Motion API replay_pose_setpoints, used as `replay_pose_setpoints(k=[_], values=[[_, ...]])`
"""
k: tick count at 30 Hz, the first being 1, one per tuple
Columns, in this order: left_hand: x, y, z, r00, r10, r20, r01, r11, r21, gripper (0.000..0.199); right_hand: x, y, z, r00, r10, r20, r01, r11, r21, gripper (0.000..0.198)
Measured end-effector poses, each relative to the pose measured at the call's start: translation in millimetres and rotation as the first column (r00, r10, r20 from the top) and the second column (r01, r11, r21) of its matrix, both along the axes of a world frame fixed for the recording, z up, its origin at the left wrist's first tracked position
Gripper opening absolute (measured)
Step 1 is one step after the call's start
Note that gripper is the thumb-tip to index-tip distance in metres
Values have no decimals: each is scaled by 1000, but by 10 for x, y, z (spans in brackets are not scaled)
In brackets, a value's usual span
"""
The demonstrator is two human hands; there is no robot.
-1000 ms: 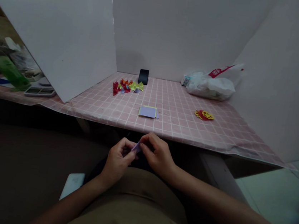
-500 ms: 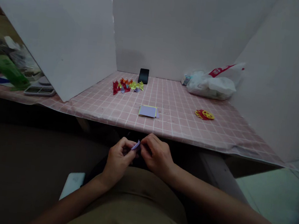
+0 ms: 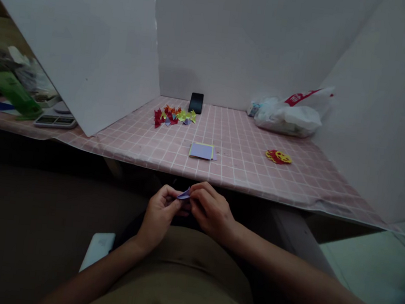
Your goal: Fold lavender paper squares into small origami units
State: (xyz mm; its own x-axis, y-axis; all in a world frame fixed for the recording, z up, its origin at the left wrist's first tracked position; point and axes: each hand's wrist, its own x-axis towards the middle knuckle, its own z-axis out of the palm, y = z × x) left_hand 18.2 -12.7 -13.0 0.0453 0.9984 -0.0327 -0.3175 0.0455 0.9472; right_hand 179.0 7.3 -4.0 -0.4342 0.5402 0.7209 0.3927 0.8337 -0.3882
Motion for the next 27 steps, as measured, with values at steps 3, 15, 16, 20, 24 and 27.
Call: replay_pose_setpoints(k=[3,15,16,20,24,27], values=[[-10,2,-21,1000,-14,13,14,1000,-5,28,-4,9,-6,999,24,-22,-24,999,-37,14],[-34,19,-43,997,-67,28,66,997,38,27,6,38,-20,999,31,6,-31,997,-78,13],[-41,19,-45,997,-75,28,73,996,46,29,11,40,-15,999,36,18,-34,997,-74,13],[-58,21,-56,986,-114,118,112,993,30,29,32,39,18,997,55,57,-51,996,-73,15],[-65,34,-66,978,-128,165,133,991,-22,28,43,43,29,990,63,124,-62,998,-12,17],[-79,50,-69,989,-127,77,129,992,-18,28,38,50,11,981,80,176,-88,995,39,20]])
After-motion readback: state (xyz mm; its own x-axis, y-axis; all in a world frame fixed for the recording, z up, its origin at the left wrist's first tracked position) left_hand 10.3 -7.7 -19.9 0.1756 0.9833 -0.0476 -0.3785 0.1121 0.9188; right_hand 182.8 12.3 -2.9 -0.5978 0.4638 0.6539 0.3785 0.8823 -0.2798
